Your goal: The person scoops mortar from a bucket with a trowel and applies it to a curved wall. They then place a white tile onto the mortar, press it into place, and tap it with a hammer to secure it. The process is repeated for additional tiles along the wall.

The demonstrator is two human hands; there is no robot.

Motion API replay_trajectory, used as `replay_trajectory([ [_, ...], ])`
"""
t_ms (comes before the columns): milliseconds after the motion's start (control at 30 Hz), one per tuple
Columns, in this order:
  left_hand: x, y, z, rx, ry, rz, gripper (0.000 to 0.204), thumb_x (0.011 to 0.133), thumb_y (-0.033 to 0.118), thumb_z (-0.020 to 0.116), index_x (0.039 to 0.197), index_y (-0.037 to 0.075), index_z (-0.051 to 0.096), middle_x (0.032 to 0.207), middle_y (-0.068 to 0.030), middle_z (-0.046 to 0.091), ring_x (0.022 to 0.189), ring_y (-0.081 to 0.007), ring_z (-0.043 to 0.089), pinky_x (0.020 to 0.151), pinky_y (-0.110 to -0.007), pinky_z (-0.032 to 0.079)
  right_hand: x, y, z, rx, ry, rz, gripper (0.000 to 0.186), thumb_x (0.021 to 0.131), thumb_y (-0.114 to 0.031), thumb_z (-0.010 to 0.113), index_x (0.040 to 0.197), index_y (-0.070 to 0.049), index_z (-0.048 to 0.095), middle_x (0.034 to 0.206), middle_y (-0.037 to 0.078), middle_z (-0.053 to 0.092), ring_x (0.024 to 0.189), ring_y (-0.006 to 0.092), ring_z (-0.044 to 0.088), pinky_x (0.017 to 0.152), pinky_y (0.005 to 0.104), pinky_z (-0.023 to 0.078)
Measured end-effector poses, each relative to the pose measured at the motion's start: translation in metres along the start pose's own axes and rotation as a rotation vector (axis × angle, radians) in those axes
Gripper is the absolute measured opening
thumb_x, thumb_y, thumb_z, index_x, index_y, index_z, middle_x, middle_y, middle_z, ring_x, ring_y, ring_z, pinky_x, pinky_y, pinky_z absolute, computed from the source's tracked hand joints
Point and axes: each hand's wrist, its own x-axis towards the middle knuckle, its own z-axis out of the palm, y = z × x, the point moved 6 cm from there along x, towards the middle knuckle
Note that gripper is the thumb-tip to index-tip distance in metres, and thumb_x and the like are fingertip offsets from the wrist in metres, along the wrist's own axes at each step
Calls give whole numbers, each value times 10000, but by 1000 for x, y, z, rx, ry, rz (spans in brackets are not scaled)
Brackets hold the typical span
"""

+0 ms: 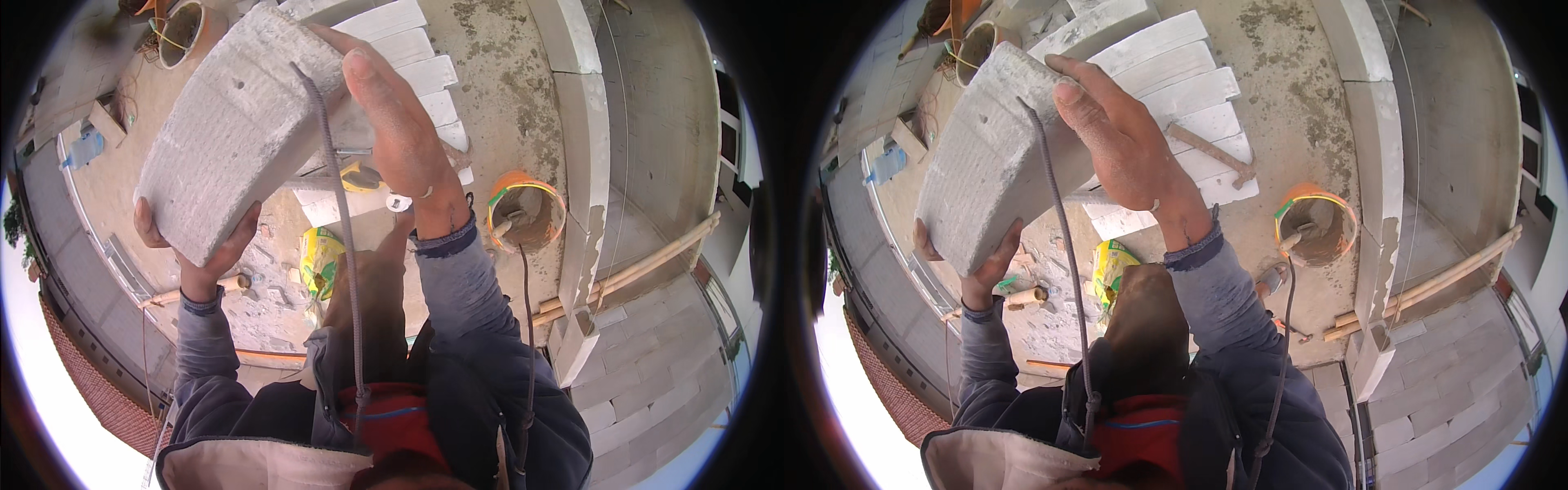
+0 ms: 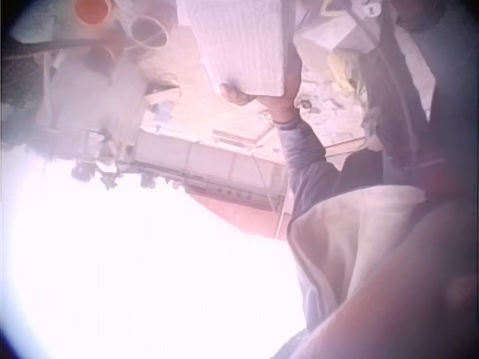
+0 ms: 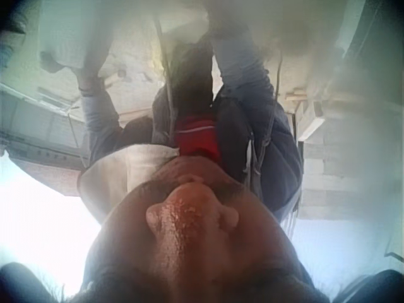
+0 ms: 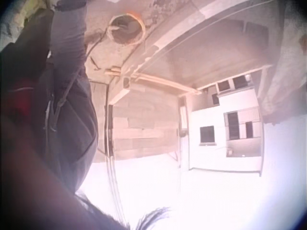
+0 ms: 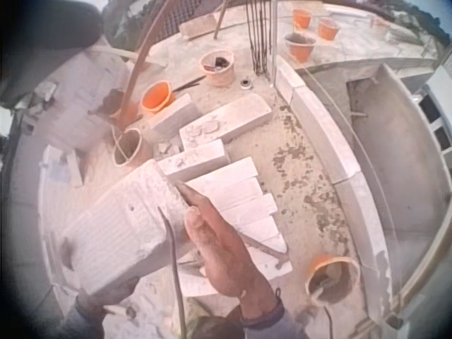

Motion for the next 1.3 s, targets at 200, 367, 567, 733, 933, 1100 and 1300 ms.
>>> replay_trajectory([
  [200,64,54,52,-720,225,-183,1567,685,380,1017,1650,16,-162,1638,-295,170,1529,-477,319,1256,-609,310,41,-60,-54,-153,292,-130,496,1053,-256,717,1444,34,620,1289,137,721,1147,172,677,1008,290,526],
  [367,37,54,186,-723,14,-179,1399,662,383,1023,1643,-7,105,1601,-310,331,1564,-509,297,1268,-582,320,14,-46,-136,-118,511,-132,459,1007,-152,772,1409,35,655,1259,141,737,1105,175,712,952,281,566],
  [567,65,86,203,-782,-178,112,1152,646,319,1023,1523,8,344,1417,-260,508,1394,-469,484,1169,-539,407,-81,-23,-216,44,663,-151,501,1088,-216,647,1500,56,566,1373,167,697,1200,219,707,1004,343,586],
  [733,80,147,175,-559,-309,339,1140,633,288,1016,1515,-7,357,1372,-255,533,1304,-453,530,1114,-541,413,-199,13,-279,20,946,-65,463,1100,-184,591,1494,58,579,1390,158,690,1242,225,681,1056,337,550],
  [933,19,228,100,-371,-569,576,1113,635,233,980,1525,-9,357,1377,-236,538,1299,-434,527,1091,-557,399,-380,69,-273,31,966,153,597,1113,-329,540,1623,-25,482,1602,193,539,1474,277,496,1236,340,347],
  [1100,-60,297,25,-209,-758,692,1064,655,257,932,1524,-6,377,1347,-222,541,1267,-436,528,1053,-564,403,-535,86,-209,163,887,168,692,1151,-415,457,1703,-28,301,1761,198,303,1635,327,264,1333,387,173],
  [1300,-162,381,-11,7,-870,750,1179,602,450,954,1543,8,397,1315,-192,559,1239,-404,545,986,-577,425,-668,-92,-127,-831,752,363,750,1003,-397,707,1656,-143,440,1703,247,369,1634,428,245,1304,681,153],
])
